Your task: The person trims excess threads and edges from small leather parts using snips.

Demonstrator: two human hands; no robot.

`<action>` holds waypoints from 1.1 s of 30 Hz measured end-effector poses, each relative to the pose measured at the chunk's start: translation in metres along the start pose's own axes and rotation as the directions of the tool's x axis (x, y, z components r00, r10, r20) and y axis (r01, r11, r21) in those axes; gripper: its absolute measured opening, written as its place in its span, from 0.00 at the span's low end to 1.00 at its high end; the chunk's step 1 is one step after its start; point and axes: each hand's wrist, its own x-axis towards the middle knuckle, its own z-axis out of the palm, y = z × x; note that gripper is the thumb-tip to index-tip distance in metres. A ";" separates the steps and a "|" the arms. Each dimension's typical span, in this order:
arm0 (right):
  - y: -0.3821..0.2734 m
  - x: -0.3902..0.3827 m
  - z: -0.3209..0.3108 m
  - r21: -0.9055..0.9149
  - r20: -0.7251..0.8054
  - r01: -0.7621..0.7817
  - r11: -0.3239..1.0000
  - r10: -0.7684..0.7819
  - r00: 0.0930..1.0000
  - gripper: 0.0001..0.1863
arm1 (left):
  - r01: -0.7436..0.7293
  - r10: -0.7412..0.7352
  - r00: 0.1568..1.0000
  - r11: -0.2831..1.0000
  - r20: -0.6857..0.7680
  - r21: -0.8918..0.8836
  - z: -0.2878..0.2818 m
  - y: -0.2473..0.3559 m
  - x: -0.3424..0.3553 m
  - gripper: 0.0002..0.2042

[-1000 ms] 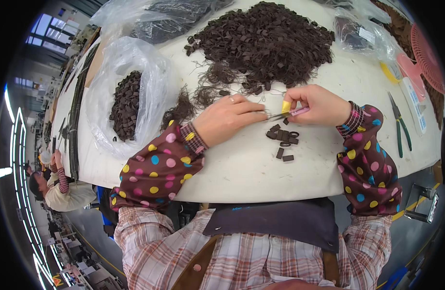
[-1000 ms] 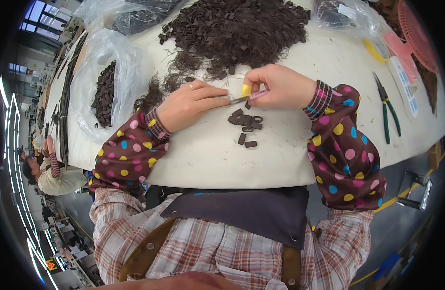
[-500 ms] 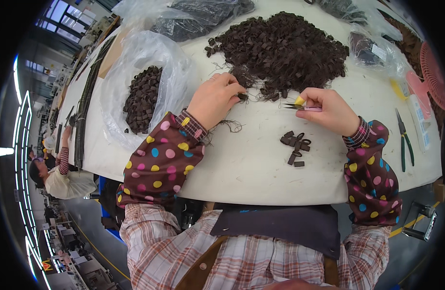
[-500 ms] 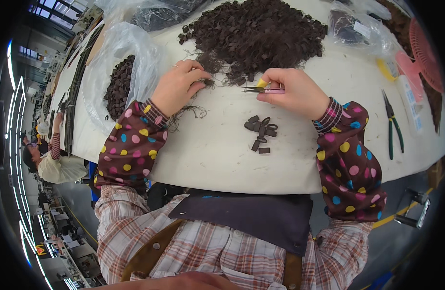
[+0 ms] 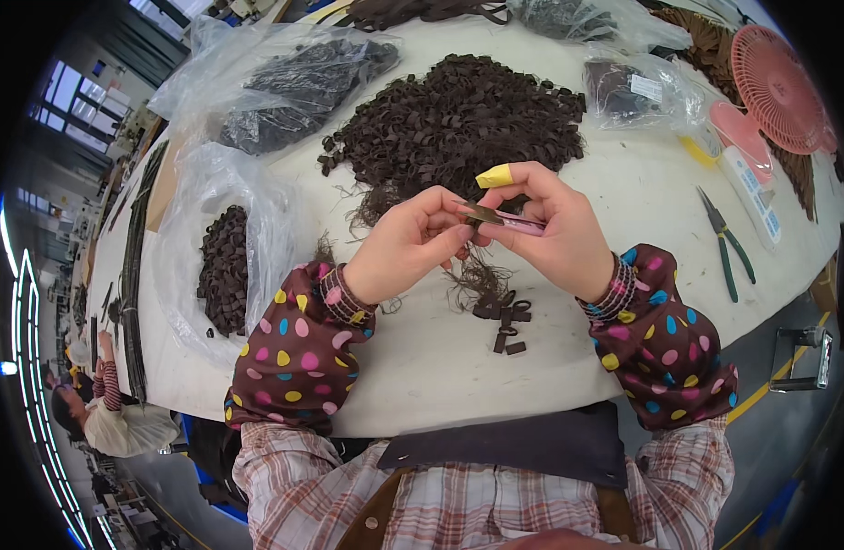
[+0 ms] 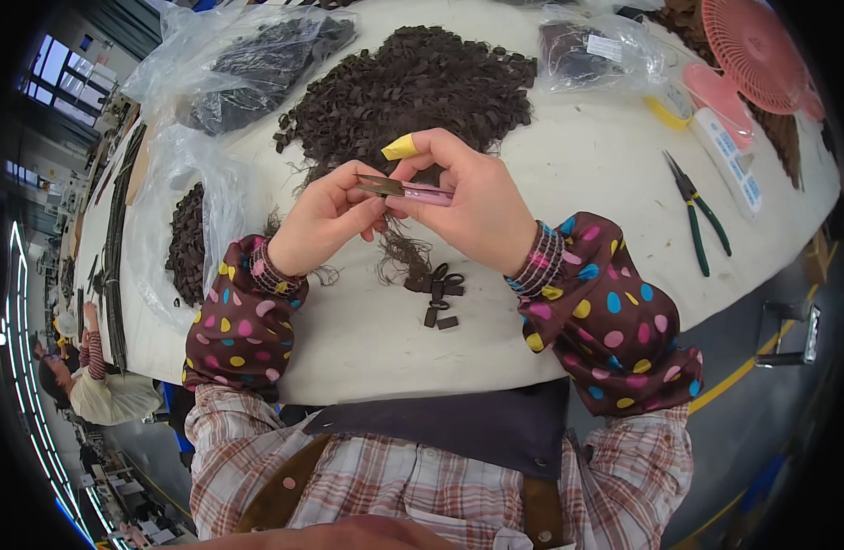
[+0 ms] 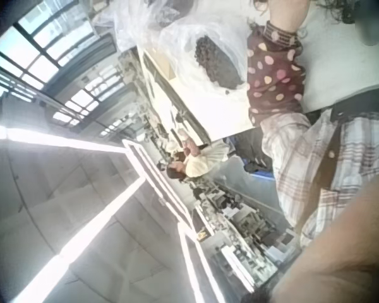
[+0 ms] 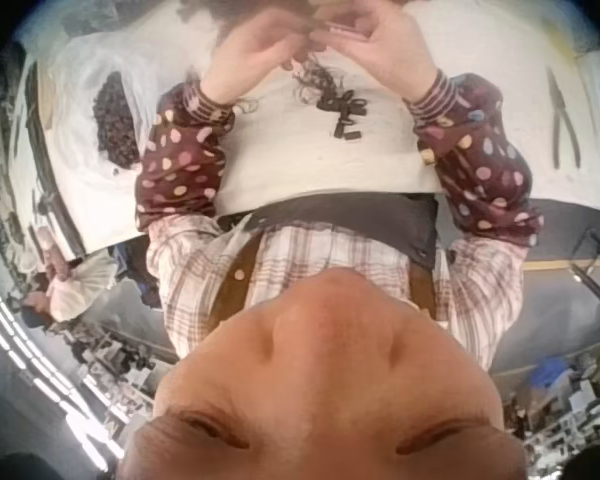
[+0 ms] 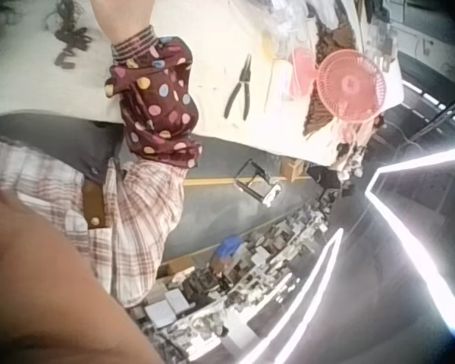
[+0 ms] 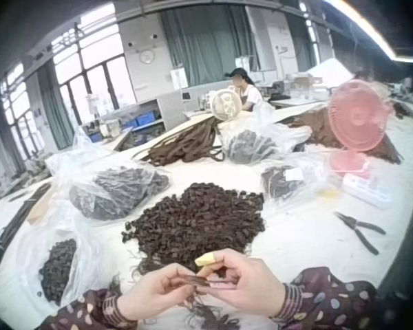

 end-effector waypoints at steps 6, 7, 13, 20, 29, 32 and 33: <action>0.007 0.002 0.001 -0.040 -0.045 -0.066 0.997 0.064 0.997 0.20 | -0.178 0.195 0.974 0.974 -0.113 0.142 0.009 -0.022 0.008 0.12; 0.006 0.001 0.002 -0.034 -0.048 -0.082 0.996 0.081 0.996 0.20 | -0.171 0.188 0.974 0.975 -0.123 0.139 0.010 -0.020 0.007 0.12; 0.008 0.002 0.012 0.232 -0.059 -0.177 0.957 0.196 0.979 0.20 | 0.021 -0.019 1.000 0.993 0.021 -0.114 0.011 -0.015 -0.002 0.22; 0.007 0.000 0.000 0.178 -0.141 -0.135 0.975 0.161 0.977 0.20 | 0.114 0.217 0.909 0.691 -0.356 0.714 -0.032 -0.016 -0.086 0.06; 0.005 0.000 0.004 0.099 -0.046 -0.215 0.972 0.220 0.974 0.21 | 0.211 0.289 0.880 0.472 -0.376 0.856 -0.018 -0.072 -0.137 0.47; 0.010 0.001 0.004 0.117 -0.057 -0.183 0.976 0.190 0.980 0.22 | 0.189 0.400 0.852 0.368 -0.339 0.910 -0.024 -0.073 -0.101 0.46; 0.011 0.001 0.004 0.129 -0.048 -0.177 0.976 0.185 0.982 0.22 | 0.176 0.411 0.849 0.371 -0.332 0.912 -0.028 -0.072 -0.089 0.46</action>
